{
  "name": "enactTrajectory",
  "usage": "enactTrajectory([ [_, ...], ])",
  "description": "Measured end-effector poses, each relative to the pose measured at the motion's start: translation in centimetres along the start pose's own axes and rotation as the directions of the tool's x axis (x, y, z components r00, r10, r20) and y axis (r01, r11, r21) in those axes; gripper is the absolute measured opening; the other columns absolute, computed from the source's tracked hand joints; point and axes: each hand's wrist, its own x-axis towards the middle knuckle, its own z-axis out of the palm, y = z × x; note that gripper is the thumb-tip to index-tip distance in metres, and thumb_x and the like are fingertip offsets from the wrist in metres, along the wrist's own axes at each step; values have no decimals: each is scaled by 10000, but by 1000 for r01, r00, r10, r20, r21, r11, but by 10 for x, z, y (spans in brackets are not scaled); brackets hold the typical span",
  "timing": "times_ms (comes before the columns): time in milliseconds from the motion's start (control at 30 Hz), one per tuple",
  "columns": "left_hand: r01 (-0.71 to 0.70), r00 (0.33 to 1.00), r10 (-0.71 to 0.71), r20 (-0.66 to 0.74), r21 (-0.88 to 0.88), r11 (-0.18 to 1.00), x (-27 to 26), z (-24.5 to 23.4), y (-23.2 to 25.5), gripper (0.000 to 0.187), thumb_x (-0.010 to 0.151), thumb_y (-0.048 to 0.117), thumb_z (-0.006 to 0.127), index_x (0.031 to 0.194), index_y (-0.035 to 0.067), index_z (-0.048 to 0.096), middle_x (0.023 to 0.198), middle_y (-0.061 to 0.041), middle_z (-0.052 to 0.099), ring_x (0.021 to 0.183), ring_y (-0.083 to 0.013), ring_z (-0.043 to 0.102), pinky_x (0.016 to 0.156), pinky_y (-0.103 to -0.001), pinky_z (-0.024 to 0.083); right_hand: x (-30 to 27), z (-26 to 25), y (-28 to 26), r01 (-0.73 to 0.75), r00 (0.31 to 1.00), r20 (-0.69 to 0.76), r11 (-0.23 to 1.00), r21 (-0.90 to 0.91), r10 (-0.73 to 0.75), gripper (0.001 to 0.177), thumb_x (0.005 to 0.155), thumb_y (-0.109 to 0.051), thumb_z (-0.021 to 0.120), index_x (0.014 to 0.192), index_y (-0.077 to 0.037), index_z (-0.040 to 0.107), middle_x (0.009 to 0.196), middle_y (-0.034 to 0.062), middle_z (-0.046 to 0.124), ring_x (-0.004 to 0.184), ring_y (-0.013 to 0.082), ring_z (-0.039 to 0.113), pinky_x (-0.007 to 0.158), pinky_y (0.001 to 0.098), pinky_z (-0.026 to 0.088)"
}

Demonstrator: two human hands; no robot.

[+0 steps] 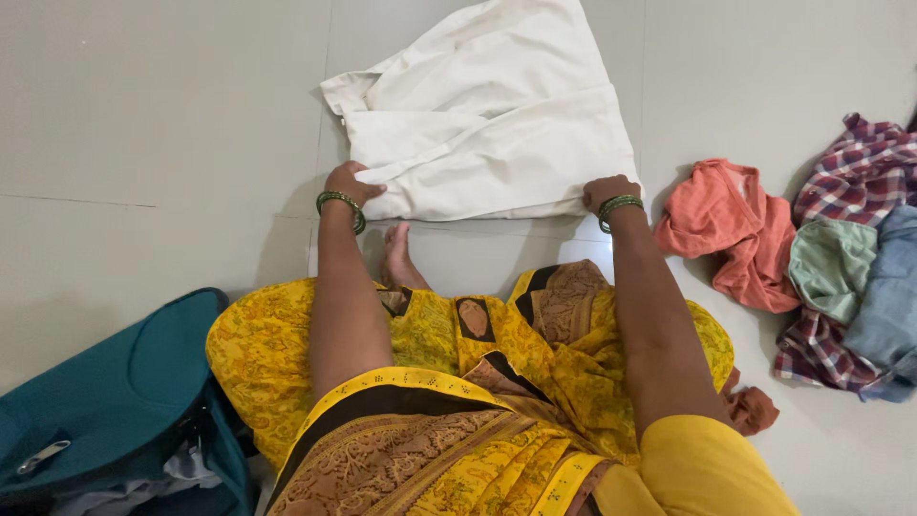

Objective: The person folds multiple items of clothing by hand while sitting on the floor and places them into a blue travel bag.

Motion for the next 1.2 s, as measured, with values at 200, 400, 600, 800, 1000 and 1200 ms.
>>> enactTrajectory([
  [200,159,966,-171,193,76,984,10,-15,-21,739,575,179,1005,1212,22,665,1092,-132,751,977,-232,722,859,-353,572,3,-23,-14,8,983,-178,977,215,32,186,1004,-267,603,1100,-226,758,1130,111,752,1075,345,704,898,500,563],
  [400,95,941,-105,322,47,994,21,-12,-35,597,627,132,949,1180,18,756,997,-117,790,865,-195,713,799,-346,575,50,-52,-72,457,723,-666,850,262,-183,444,894,-44,646,1332,-117,631,1340,152,657,1275,377,572,1011,481,498],
  [600,22,943,-6,332,-44,999,17,-17,-39,687,594,79,950,1234,53,702,998,-85,775,872,-167,708,806,-335,562,89,-53,-119,412,664,-712,906,94,-227,672,754,65,614,1374,-193,610,1421,95,620,1426,391,381,1074,634,267],
  [800,87,952,-99,289,56,995,17,-12,-30,517,785,265,865,1245,77,720,1002,-98,761,899,-208,710,842,-360,554,79,-67,-84,209,830,-544,972,104,-121,201,979,-175,684,1140,-271,754,1190,16,723,1320,292,555,1214,740,154],
  [1000,88,936,-110,336,81,993,25,-5,-28,475,817,323,835,1219,90,735,955,-108,772,814,-204,692,782,-370,548,75,-66,9,155,964,-216,988,-8,-153,249,940,-464,675,1119,-322,774,1170,16,745,1162,288,658,1056,647,358],
  [1200,51,920,-97,379,130,990,24,-10,-22,497,835,340,820,1228,58,704,961,-139,777,800,-266,719,759,-395,575,45,-103,77,36,990,-141,991,133,-17,335,938,-572,670,1150,-328,756,1144,17,761,1097,314,689,949,565,529],
])
